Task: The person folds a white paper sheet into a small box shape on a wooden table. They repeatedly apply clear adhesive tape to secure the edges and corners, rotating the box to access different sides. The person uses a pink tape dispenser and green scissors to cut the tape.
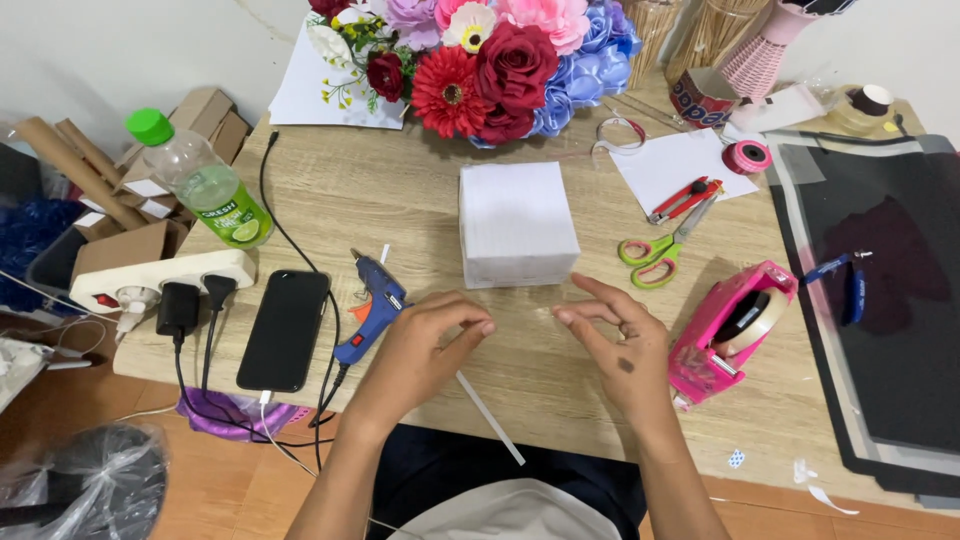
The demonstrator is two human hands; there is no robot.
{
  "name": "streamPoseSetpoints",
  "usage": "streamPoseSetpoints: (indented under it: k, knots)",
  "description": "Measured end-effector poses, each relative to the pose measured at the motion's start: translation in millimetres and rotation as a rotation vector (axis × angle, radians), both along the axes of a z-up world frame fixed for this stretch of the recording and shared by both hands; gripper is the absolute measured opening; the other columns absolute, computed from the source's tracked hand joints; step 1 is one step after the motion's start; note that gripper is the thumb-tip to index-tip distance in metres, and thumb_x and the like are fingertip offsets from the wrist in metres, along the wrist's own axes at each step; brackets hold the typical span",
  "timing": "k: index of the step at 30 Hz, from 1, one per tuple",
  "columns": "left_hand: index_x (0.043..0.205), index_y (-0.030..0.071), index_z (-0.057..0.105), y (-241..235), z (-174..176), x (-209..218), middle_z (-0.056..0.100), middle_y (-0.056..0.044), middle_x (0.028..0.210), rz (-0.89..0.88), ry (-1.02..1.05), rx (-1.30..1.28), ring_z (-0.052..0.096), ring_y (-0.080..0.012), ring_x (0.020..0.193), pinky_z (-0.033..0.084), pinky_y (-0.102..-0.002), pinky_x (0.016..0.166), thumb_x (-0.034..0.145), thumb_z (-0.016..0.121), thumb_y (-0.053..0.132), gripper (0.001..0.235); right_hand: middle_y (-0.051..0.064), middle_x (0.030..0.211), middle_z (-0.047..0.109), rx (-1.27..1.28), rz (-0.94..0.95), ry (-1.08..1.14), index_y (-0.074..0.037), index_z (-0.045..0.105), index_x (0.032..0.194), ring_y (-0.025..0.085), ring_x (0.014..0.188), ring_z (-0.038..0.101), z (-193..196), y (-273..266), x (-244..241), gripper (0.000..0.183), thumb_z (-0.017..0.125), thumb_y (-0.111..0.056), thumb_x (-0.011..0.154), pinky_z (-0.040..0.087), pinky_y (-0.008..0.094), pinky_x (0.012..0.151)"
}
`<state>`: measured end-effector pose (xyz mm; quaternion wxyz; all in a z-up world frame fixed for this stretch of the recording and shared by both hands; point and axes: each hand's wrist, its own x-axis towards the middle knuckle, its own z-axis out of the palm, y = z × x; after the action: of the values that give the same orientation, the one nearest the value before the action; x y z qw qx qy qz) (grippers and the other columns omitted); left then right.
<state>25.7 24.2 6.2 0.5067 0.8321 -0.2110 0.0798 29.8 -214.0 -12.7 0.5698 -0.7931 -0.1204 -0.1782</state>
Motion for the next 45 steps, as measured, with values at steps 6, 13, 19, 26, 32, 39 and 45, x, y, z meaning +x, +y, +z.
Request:
streamPoseSetpoints:
  k: [6, 13, 19, 26, 32, 39, 45]
  knots:
    - [0.097, 0.018, 0.079, 1.8, -4.2, 24.5, 0.076, -0.007, 0.084, 0.174, -0.094, 0.267, 0.075, -0.0288, 0.083, 0.059, -0.042, 0.072, 0.096, 0.066, 0.026, 0.015, 0.003, 0.084, 0.080, 0.091, -0.045, 0.199, -0.012, 0.079, 0.101, 0.009, 0.081, 0.062, 6.1, 15.7, 17.7, 0.013, 0.080, -0.012, 0.088, 0.048, 0.033, 0.093]
    - [0.095, 0.018, 0.079, -9.8, -9.4, 29.3, 0.074, -0.003, 0.085, 0.357, -0.105, 0.284, 0.075, -0.0261, 0.081, 0.059, -0.040, 0.070, 0.094, 0.069, 0.029, 0.015, 0.007, 0.115, 0.060, -0.166, -0.194, -0.166, -0.013, 0.075, 0.091, 0.023, 0.097, 0.053, -6.3, 12.1, 37.1, 0.012, 0.086, -0.011, 0.085, 0.046, 0.040, 0.095]
    - [0.092, 0.015, 0.080, -17.5, -12.9, 30.0, 0.071, -0.006, 0.092, 0.465, -0.101, 0.269, 0.073, -0.0320, 0.088, 0.059, -0.045, 0.074, 0.094, 0.071, 0.031, 0.018, 0.005, 0.127, 0.055, -0.182, -0.177, -0.106, -0.020, 0.077, 0.093, 0.025, 0.116, 0.052, -14.5, 10.8, 50.2, 0.013, 0.087, -0.021, 0.086, 0.040, 0.041, 0.106]
    - [0.091, 0.010, 0.079, -24.0, -12.5, 29.5, 0.070, -0.004, 0.104, 0.515, -0.098, 0.208, 0.072, -0.0315, 0.100, 0.060, -0.045, 0.079, 0.094, 0.072, 0.029, 0.020, 0.013, 0.136, 0.058, 0.004, -0.108, -0.018, -0.014, 0.075, 0.096, 0.031, 0.122, 0.061, -23.6, 13.4, 57.9, 0.012, 0.084, -0.015, 0.088, 0.049, 0.038, 0.098]
    - [0.091, 0.004, 0.078, -26.6, -10.7, 30.7, 0.071, -0.007, 0.117, 0.484, -0.123, 0.116, 0.072, -0.0324, 0.110, 0.061, -0.044, 0.085, 0.093, 0.072, 0.020, 0.017, 0.009, 0.136, 0.059, 0.019, -0.103, 0.000, -0.016, 0.076, 0.096, 0.023, 0.116, 0.062, -27.2, 12.9, 59.7, 0.013, 0.086, -0.018, 0.087, 0.050, 0.033, 0.096]
    - [0.089, -0.002, 0.077, -28.8, -6.0, 30.2, 0.072, -0.012, 0.114, 0.467, -0.157, 0.070, 0.075, -0.0336, 0.102, 0.064, -0.039, 0.080, 0.093, 0.072, 0.012, 0.015, 0.007, 0.136, 0.058, 0.013, -0.113, 0.021, -0.016, 0.077, 0.095, 0.023, 0.114, 0.063, -28.6, 12.6, 62.0, 0.013, 0.087, -0.019, 0.087, 0.051, 0.034, 0.096]
    - [0.083, 0.000, 0.075, -29.9, -15.5, 34.0, 0.073, -0.010, 0.110, 0.490, -0.176, 0.090, 0.077, -0.0294, 0.089, 0.066, -0.038, 0.072, 0.091, 0.074, 0.013, 0.015, 0.008, 0.132, 0.060, -0.025, -0.145, 0.016, -0.015, 0.077, 0.094, 0.026, 0.112, 0.065, -19.7, 17.5, 58.2, 0.012, 0.087, -0.018, 0.087, 0.051, 0.036, 0.096]
